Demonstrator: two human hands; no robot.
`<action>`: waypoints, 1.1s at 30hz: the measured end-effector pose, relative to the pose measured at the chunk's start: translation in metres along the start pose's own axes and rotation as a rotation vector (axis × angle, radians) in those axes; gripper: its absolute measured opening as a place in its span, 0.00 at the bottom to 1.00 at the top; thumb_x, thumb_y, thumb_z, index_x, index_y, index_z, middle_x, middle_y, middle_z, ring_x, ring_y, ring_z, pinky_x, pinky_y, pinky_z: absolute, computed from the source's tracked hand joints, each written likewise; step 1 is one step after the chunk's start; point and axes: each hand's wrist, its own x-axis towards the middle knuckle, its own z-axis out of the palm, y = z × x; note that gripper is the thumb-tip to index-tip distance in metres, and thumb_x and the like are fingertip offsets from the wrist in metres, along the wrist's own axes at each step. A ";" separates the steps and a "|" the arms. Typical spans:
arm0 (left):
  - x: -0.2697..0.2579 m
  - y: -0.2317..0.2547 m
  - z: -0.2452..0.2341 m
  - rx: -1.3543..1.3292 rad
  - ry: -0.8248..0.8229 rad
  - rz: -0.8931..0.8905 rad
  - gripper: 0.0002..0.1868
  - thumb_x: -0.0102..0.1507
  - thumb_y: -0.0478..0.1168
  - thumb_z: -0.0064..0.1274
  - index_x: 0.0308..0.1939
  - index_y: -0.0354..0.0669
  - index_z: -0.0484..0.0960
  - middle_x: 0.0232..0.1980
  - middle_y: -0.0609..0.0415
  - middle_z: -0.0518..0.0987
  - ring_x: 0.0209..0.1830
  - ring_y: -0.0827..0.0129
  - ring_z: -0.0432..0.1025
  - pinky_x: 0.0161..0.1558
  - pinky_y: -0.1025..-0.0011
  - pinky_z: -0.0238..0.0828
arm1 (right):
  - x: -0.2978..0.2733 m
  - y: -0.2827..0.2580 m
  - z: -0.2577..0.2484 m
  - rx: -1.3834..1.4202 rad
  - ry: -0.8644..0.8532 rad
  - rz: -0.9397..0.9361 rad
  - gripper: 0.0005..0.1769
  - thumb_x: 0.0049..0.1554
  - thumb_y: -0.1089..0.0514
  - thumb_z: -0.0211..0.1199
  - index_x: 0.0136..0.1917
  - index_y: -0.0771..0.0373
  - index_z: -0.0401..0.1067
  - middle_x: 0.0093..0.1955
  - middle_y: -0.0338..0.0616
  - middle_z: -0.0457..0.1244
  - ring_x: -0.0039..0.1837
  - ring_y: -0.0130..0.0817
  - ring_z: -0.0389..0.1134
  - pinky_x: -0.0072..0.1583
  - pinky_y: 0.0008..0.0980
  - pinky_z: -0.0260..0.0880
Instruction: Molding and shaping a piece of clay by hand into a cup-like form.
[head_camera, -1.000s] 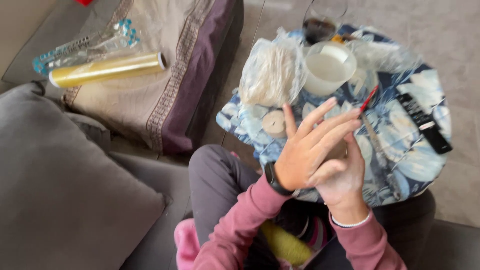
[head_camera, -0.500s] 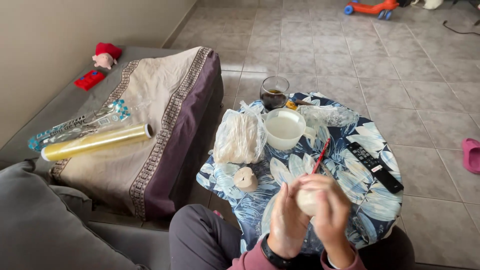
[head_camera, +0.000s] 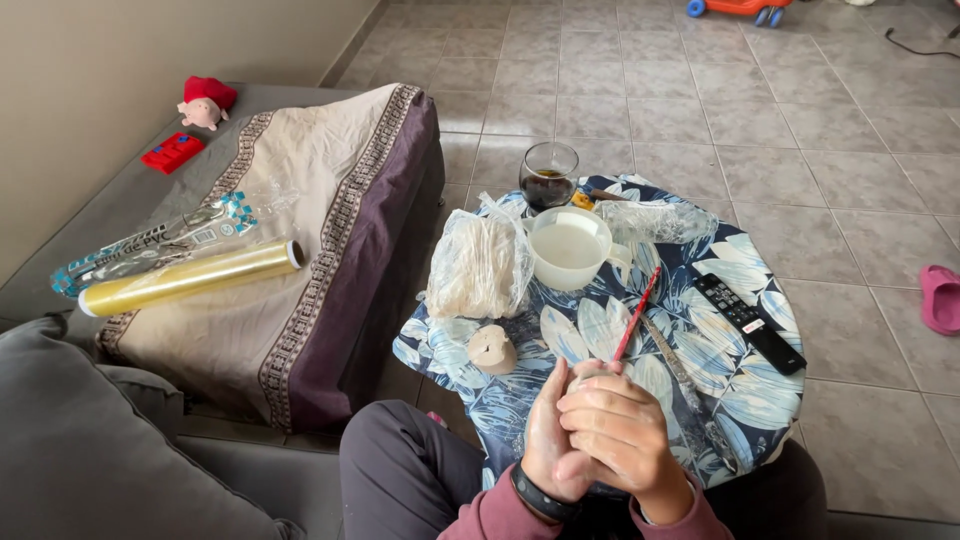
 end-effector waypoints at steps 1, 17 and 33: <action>-0.005 -0.001 0.009 -0.004 0.001 0.000 0.23 0.76 0.52 0.36 0.49 0.35 0.76 0.55 0.41 0.79 0.45 0.63 0.74 0.52 0.76 0.73 | -0.001 -0.001 0.001 0.001 -0.003 0.001 0.22 0.50 0.42 0.67 0.28 0.61 0.72 0.36 0.40 0.71 0.44 0.36 0.74 0.55 0.36 0.74; -0.015 0.038 0.040 0.125 0.054 0.524 0.13 0.70 0.47 0.47 0.38 0.43 0.78 0.40 0.51 0.80 0.40 0.61 0.77 0.36 0.68 0.76 | -0.021 -0.006 0.005 0.332 0.173 0.552 0.29 0.68 0.48 0.35 0.46 0.68 0.72 0.58 0.57 0.66 0.67 0.47 0.63 0.79 0.50 0.57; -0.023 0.042 0.051 0.465 -0.025 0.717 0.19 0.78 0.44 0.36 0.43 0.35 0.77 0.47 0.47 0.79 0.46 0.61 0.75 0.49 0.67 0.77 | -0.042 0.006 0.031 -0.077 -0.333 0.225 0.38 0.68 0.30 0.29 0.65 0.44 0.78 0.85 0.36 0.42 0.87 0.39 0.24 0.79 0.69 0.06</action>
